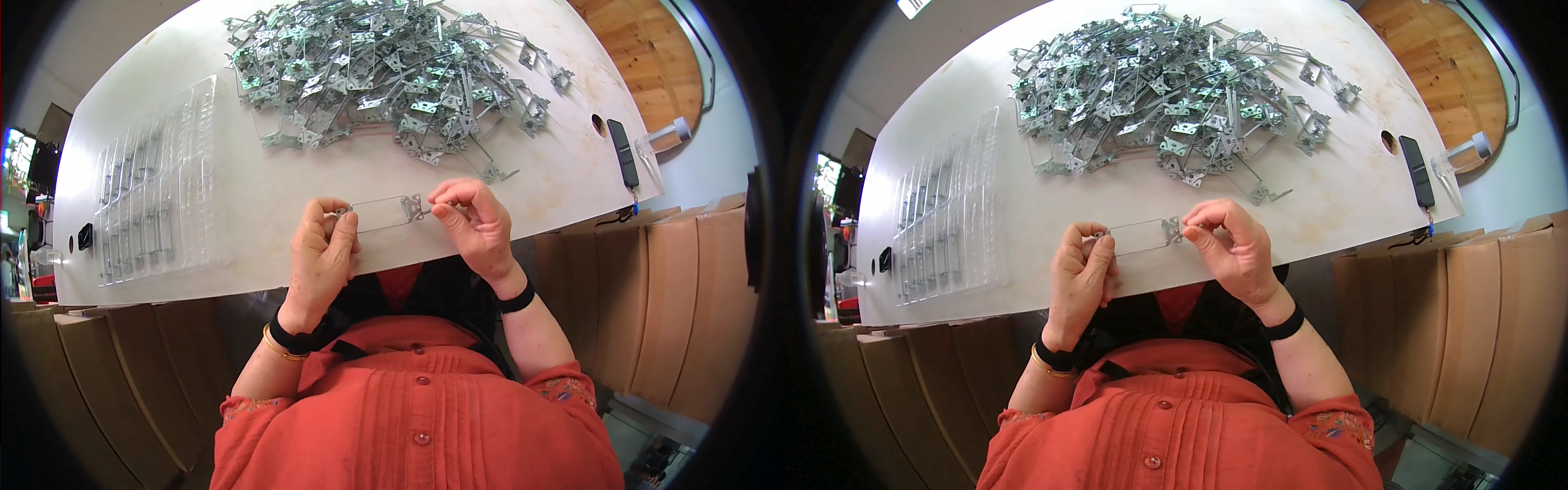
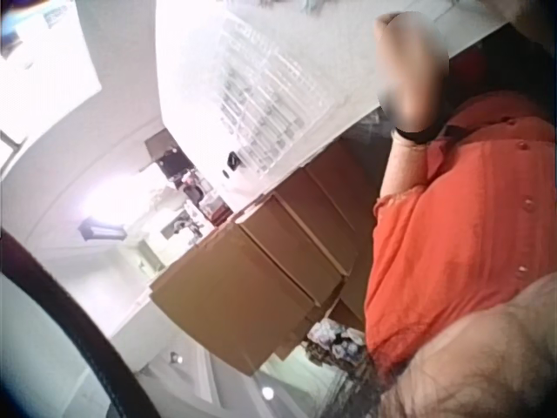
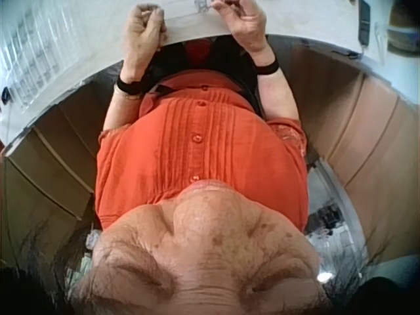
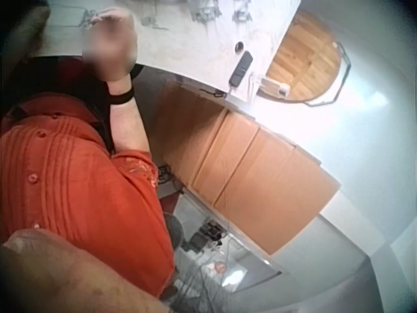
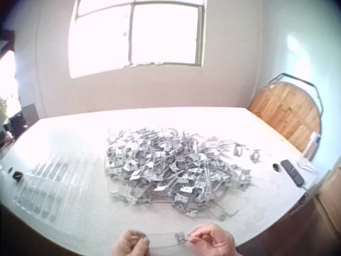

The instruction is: The person sits at a white table and assembles small metal brackets by inserting pins into them. They pick up a bracket and a pin from a pile, insert the pin, and place the assembled unit into a clear plastic tray. The process is repeated continuously throughout the clip.

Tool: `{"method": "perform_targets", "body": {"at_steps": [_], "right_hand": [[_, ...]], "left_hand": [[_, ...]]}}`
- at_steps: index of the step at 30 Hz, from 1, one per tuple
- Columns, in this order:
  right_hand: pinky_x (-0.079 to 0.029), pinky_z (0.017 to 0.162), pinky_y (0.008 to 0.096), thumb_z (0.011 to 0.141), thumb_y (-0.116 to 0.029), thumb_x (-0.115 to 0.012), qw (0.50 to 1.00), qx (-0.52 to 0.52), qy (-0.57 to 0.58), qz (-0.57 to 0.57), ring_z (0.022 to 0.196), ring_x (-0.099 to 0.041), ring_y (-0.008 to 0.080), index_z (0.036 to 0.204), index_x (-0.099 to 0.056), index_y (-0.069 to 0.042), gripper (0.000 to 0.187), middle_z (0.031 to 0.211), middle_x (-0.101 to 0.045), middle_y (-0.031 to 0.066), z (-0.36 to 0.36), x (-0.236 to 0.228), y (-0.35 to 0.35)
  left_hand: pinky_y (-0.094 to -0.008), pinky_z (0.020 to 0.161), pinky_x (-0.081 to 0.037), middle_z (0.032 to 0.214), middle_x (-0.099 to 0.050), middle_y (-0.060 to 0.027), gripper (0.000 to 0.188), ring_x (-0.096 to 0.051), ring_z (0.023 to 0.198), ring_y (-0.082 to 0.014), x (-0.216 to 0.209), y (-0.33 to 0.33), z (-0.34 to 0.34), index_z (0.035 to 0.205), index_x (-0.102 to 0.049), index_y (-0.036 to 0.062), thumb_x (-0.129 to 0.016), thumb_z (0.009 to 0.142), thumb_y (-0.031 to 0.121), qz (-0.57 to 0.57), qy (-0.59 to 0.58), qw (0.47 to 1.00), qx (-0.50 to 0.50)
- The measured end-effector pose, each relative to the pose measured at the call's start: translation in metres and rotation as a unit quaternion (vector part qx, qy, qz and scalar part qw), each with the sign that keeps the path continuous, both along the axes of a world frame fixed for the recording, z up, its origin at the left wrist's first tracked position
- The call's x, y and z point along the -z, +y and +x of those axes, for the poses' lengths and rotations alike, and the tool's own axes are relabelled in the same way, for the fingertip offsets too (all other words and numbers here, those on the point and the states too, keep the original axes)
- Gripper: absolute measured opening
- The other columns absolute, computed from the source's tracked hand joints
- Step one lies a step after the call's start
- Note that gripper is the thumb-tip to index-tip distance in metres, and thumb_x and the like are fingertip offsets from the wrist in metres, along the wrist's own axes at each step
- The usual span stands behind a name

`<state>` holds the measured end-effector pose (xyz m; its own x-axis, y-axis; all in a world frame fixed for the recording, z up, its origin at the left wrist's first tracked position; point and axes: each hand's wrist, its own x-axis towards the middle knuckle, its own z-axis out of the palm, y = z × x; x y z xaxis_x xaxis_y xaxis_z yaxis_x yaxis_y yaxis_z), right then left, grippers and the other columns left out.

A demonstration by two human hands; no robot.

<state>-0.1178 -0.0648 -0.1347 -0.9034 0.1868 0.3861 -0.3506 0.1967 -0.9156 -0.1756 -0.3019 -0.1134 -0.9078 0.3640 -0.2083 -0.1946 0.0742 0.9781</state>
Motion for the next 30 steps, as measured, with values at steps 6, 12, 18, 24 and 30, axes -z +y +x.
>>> {"method": "perform_targets", "body": {"at_steps": [6, 12, 18, 24, 30], "right_hand": [[-0.057, 0.091, 0.0295, 0.101, -0.004, -0.073, 0.995, -0.066, -0.066, -0.048, 0.100, -0.070, 0.0136, 0.108, -0.065, -0.002, 0.011, 0.119, -0.076, 0.0142, -0.004, -0.002, -0.001], [-0.058, 0.092, 0.0299, 0.101, 0.000, -0.071, 0.988, -0.116, -0.101, -0.011, 0.103, -0.071, 0.0142, 0.106, -0.065, -0.002, 0.009, 0.121, -0.076, 0.0145, 0.000, -0.011, 0.004], [-0.058, 0.089, 0.0287, 0.100, 0.000, -0.072, 0.984, -0.138, -0.108, -0.023, 0.101, -0.071, 0.0132, 0.105, -0.065, -0.001, 0.008, 0.118, -0.077, 0.0132, 0.000, -0.012, 0.005], [-0.057, 0.085, 0.0270, 0.101, -0.001, -0.072, 0.985, -0.129, -0.107, -0.043, 0.098, -0.070, 0.0114, 0.104, -0.066, -0.001, 0.007, 0.112, -0.077, 0.0101, 0.001, -0.008, 0.007], [-0.056, 0.083, 0.0260, 0.101, -0.003, -0.073, 0.986, -0.117, -0.112, -0.045, 0.094, -0.069, 0.0095, 0.106, -0.067, -0.001, 0.008, 0.106, -0.077, 0.0066, 0.001, -0.008, 0.008]], "left_hand": [[-0.0229, 0.044, -0.040, 0.081, -0.059, -0.0008, 0.032, -0.052, 0.054, -0.0048, 0.006, -0.003, -0.011, 0.138, -0.052, 0.0017, -0.060, 0.109, 0.013, -0.083, 0.088, 0.992, 0.035], [-0.0252, 0.051, -0.051, 0.089, -0.063, -0.0041, 0.043, -0.060, 0.062, -0.0075, -0.017, 0.013, -0.014, 0.141, -0.046, -0.0058, -0.063, 0.106, 0.012, -0.060, 0.011, 0.997, -0.039], [-0.0291, 0.054, -0.051, 0.101, -0.067, -0.0093, 0.039, -0.063, 0.065, -0.0110, -0.011, 0.026, -0.006, 0.134, -0.052, -0.0053, -0.069, 0.104, 0.014, -0.101, 0.103, 0.988, -0.059], [-0.0421, 0.066, -0.053, 0.111, -0.065, -0.0196, 0.036, -0.066, 0.073, -0.0295, -0.011, 0.040, 0.010, 0.118, -0.063, -0.0009, -0.076, 0.100, 0.027, -0.283, 0.301, 0.911, 0.006], [-0.0448, 0.074, -0.055, 0.118, -0.064, -0.0231, 0.020, -0.069, 0.086, -0.0369, -0.015, 0.043, 0.015, 0.107, -0.069, 0.0011, -0.074, 0.098, 0.019, -0.279, 0.316, 0.907, 0.015]]}}
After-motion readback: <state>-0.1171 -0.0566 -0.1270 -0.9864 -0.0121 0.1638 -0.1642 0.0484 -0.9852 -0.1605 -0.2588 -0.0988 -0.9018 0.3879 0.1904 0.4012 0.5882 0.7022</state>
